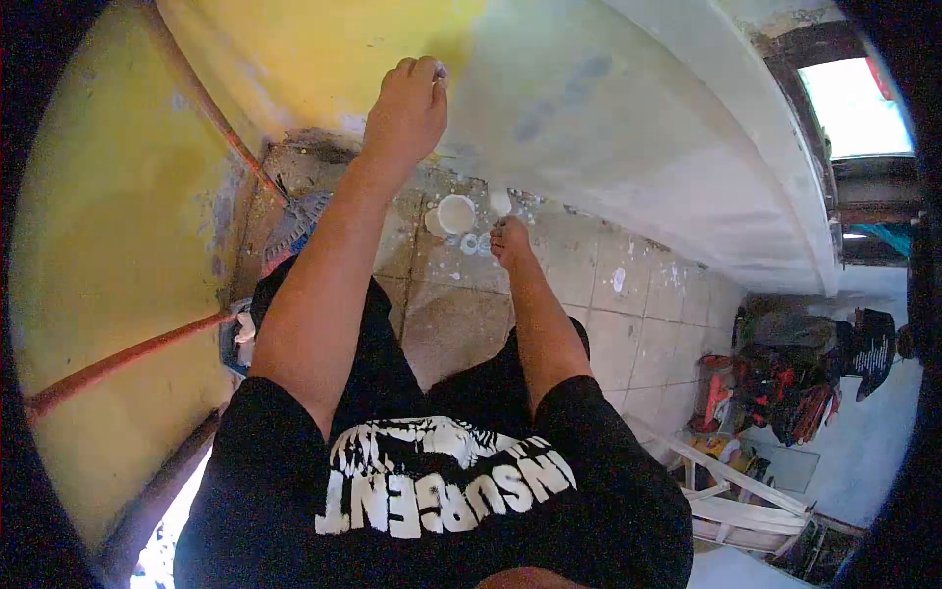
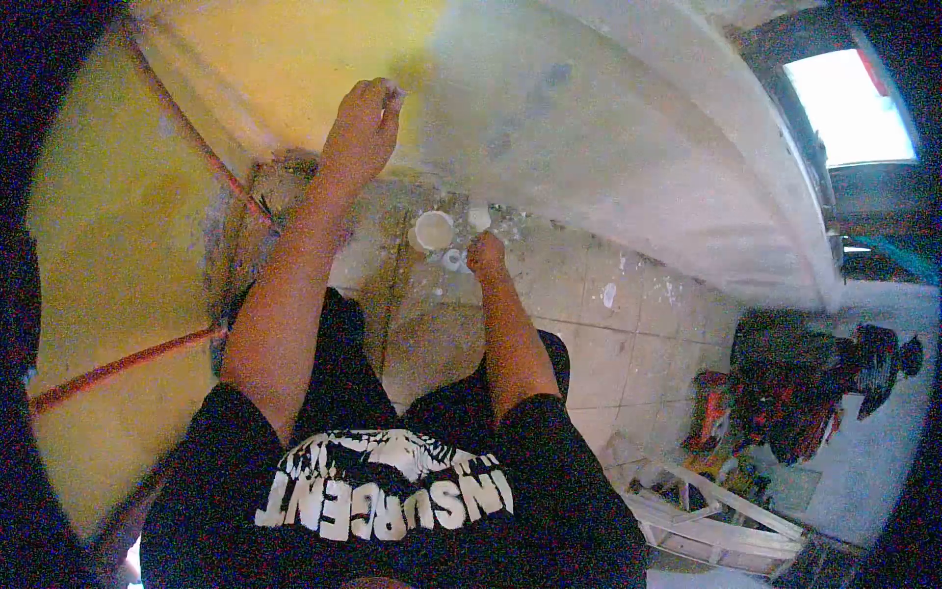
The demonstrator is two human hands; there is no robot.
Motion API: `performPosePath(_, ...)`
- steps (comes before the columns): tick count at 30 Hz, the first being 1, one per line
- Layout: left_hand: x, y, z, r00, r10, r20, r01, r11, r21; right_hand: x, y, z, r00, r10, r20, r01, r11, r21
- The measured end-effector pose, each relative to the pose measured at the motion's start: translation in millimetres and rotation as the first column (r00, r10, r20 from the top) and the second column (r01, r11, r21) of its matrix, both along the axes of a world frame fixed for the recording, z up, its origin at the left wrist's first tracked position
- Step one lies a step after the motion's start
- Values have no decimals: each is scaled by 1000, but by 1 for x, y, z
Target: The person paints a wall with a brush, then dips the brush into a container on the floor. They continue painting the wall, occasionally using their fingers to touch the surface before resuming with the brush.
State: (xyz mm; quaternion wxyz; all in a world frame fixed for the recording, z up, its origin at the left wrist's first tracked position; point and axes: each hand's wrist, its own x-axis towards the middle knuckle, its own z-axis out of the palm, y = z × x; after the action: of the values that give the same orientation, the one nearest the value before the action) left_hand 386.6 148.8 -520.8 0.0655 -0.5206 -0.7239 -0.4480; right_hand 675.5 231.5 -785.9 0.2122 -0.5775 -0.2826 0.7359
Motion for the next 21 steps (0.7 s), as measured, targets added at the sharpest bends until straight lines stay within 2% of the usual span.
performPosePath(2,2,-1,2,1000,-14,8,14,1000,1,-4,0,7,998,16,-54,-19,999,-51)
performPosePath(5,-1,4,-8,999,-24,22,25,1000,-14,-8,1,6,999,11,52,-10,1000,-26)
performPosePath(10,-5,9,-19,996,-58,70,62,997,-54,-17,24,-7,965,139,222,-139,990,-15)
performPosePath(11,-3,9,-18,994,-62,87,68,995,-67,-9,41,-49,905,326,272,-359,930,80)
performPosePath(13,-1,9,-21,992,-66,106,76,993,-89,7,76,-134,702,553,448,-698,660,278)
performPosePath(15,-2,10,-24,988,-126,92,131,990,-49,-20,54,-63,861,418,291,-468,875,128)
performPosePath(16,-1,8,-23,987,-128,94,134,989,-55,-30,45,-34,923,304,234,-323,945,46)
performPosePath(17,0,7,-23,986,-141,88,145,988,-46,-25,62,-83,869,404,286,-471,854,221)
performPosePath(19,-2,7,-24,984,-157,82,161,986,-37,-7,102,-203,755,454,473,-656,537,531)
performPosePath(20,-5,6,-26,986,-148,76,151,988,-26,-6,108,-220,757,451,472,-653,542,530)
performPosePath(21,-8,6,-27,988,-139,71,140,990,-15,-5,113,-231,811,444,381,-583,556,593)
